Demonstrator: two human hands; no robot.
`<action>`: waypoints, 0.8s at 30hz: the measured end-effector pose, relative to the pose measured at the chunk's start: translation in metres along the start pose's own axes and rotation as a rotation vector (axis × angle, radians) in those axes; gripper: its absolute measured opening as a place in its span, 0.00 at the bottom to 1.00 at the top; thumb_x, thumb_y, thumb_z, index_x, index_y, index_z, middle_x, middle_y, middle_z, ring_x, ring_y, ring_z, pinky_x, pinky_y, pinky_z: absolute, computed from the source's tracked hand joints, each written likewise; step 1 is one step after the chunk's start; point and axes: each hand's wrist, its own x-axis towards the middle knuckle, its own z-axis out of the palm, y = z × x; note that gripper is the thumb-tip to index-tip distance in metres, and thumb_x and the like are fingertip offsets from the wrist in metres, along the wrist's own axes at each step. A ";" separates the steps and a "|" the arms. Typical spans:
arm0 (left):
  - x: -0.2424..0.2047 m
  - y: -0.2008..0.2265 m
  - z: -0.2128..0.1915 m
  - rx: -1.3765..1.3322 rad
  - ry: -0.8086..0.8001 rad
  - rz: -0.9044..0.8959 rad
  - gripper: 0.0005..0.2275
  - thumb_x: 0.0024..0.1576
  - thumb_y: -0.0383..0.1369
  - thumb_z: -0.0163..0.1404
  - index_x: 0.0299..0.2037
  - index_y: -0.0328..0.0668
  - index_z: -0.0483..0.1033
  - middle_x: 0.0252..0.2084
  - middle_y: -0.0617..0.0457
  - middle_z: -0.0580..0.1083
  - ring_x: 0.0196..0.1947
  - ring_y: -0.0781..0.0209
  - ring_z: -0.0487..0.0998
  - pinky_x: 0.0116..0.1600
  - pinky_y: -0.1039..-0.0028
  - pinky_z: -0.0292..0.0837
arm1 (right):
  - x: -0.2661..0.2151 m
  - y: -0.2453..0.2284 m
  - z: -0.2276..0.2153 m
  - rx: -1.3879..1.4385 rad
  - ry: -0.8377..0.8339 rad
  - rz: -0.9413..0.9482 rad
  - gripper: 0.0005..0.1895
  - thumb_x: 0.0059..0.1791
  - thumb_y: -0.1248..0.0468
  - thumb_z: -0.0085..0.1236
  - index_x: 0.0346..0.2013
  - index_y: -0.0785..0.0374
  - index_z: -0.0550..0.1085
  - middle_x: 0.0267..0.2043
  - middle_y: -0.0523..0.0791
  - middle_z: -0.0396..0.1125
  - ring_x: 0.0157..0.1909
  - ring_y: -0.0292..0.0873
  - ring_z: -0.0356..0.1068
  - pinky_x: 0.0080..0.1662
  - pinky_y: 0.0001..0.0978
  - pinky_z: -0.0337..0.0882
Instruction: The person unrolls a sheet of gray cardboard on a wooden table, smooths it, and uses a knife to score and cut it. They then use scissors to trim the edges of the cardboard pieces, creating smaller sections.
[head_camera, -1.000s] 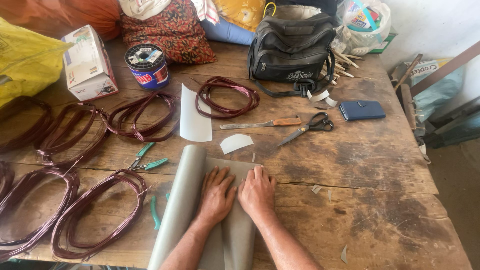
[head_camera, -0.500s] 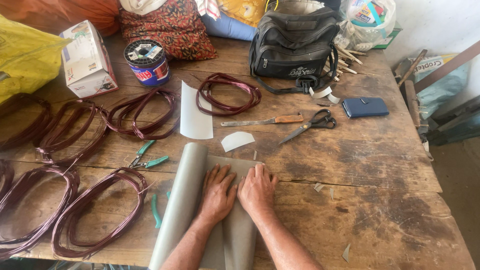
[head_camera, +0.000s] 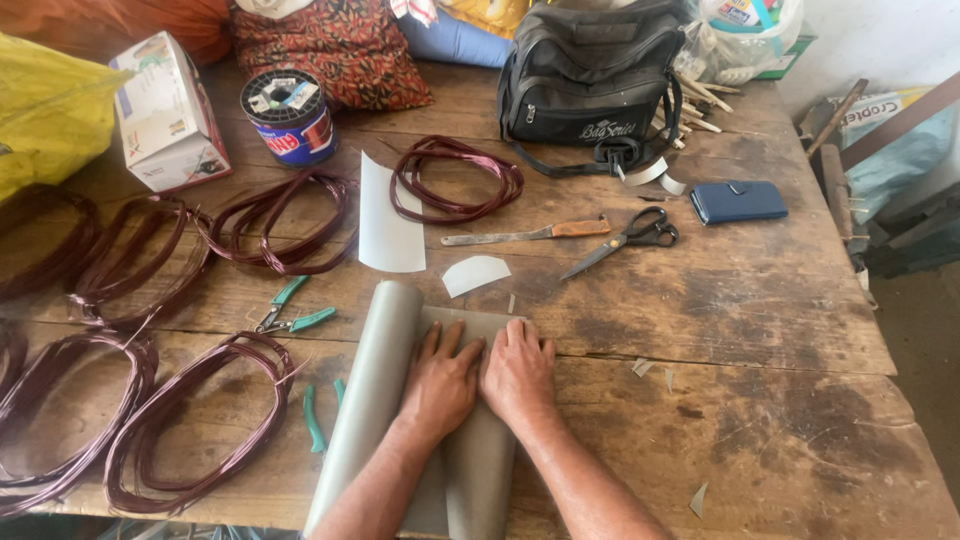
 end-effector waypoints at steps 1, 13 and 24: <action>0.001 0.002 -0.002 0.027 -0.054 -0.029 0.16 0.60 0.36 0.46 0.58 0.53 0.76 0.69 0.45 0.63 0.69 0.33 0.58 0.68 0.39 0.52 | 0.000 0.001 -0.001 0.013 0.014 -0.012 0.11 0.47 0.63 0.53 0.37 0.70 0.73 0.45 0.54 0.64 0.52 0.54 0.65 0.49 0.56 0.64; 0.002 0.010 -0.007 0.226 -0.249 -0.082 0.23 0.60 0.42 0.45 0.67 0.59 0.65 0.73 0.49 0.55 0.72 0.32 0.50 0.60 0.28 0.55 | -0.021 -0.002 -0.014 0.202 0.134 -0.082 0.11 0.40 0.65 0.61 0.30 0.70 0.70 0.39 0.55 0.63 0.48 0.58 0.66 0.48 0.50 0.68; 0.006 0.016 -0.004 0.314 -0.311 -0.088 0.25 0.62 0.46 0.44 0.70 0.57 0.59 0.74 0.49 0.51 0.72 0.33 0.49 0.61 0.28 0.55 | -0.144 -0.024 -0.013 0.260 -0.074 -0.048 0.20 0.45 0.58 0.60 0.39 0.74 0.72 0.44 0.58 0.60 0.50 0.58 0.63 0.49 0.52 0.67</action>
